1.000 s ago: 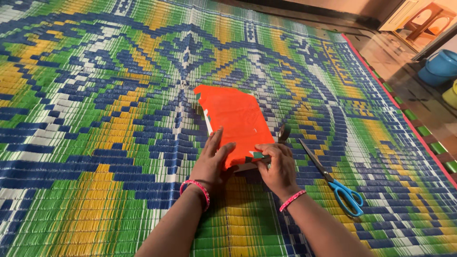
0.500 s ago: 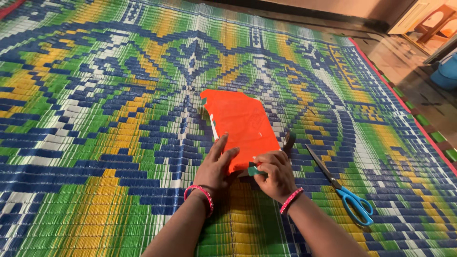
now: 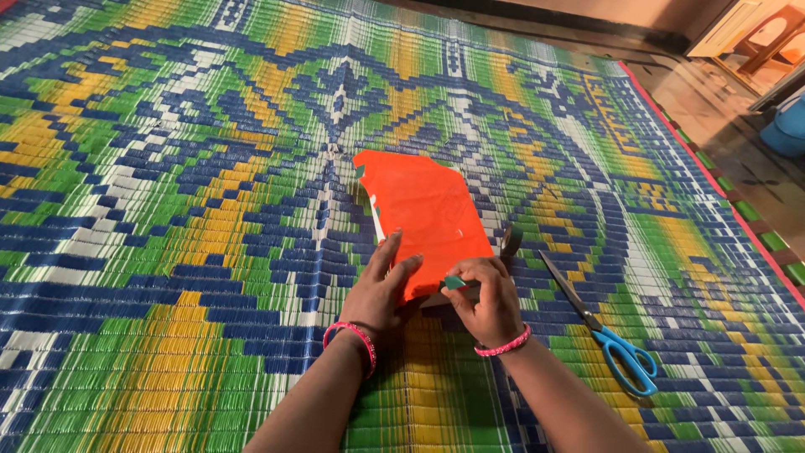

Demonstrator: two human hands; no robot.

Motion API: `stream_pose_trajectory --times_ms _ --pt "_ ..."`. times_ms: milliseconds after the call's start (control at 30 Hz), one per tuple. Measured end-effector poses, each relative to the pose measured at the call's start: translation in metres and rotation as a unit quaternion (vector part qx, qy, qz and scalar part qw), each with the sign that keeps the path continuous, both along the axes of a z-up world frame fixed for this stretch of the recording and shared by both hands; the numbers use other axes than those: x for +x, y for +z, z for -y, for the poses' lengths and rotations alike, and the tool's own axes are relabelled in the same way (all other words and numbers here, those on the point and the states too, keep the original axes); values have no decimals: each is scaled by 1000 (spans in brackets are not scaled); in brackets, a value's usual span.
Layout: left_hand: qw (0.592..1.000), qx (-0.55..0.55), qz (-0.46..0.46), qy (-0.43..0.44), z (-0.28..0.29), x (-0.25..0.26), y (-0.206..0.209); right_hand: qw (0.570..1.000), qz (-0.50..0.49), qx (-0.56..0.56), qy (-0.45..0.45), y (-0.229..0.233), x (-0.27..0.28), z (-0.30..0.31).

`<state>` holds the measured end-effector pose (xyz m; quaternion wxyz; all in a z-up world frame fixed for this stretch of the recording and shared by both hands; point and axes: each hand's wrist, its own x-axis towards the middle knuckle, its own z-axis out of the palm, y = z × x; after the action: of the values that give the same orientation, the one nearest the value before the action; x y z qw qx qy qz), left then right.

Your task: The person wraps a book with orange paper, folding the edges and securing them with green tape. They use scissors to cut tape and smooth the cover, then flip the book to finish the other side.

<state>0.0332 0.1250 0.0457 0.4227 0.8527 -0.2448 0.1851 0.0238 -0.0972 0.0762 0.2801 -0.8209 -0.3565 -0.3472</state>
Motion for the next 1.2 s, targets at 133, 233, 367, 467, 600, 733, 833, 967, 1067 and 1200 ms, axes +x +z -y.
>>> stream_pose_trajectory --times_ms 133,233,367,467,600,733,833,967,1067,1200 --pt "998 7 -64 14 1 -2 4 997 19 -54 -53 -1 2 4" --pt "997 31 -71 30 -6 -13 14 996 24 -53 -72 2 3 3" --pt "992 86 -60 76 -16 -27 20 996 27 -57 -58 0 -5 13" --pt "987 105 -82 87 -20 -32 27 995 56 -58 -51 4 -10 22" --pt "988 108 -63 87 -19 -35 28 997 49 -57 -35 7 -15 20" --pt "986 106 -105 75 -21 -30 29 996 56 -43 -47 4 -19 19" --pt "992 76 -83 58 -24 -31 31 997 55 -17 -60 -1 -20 20" --pt "996 29 66 52 -17 -37 46 998 37 19 -44 -2 -15 20" --pt "992 28 66 103 -2 -29 61 998 61 17 -15 0 -16 19" --pt "993 110 24 41 8 -13 78 995 91 -40 0 8 -19 16"
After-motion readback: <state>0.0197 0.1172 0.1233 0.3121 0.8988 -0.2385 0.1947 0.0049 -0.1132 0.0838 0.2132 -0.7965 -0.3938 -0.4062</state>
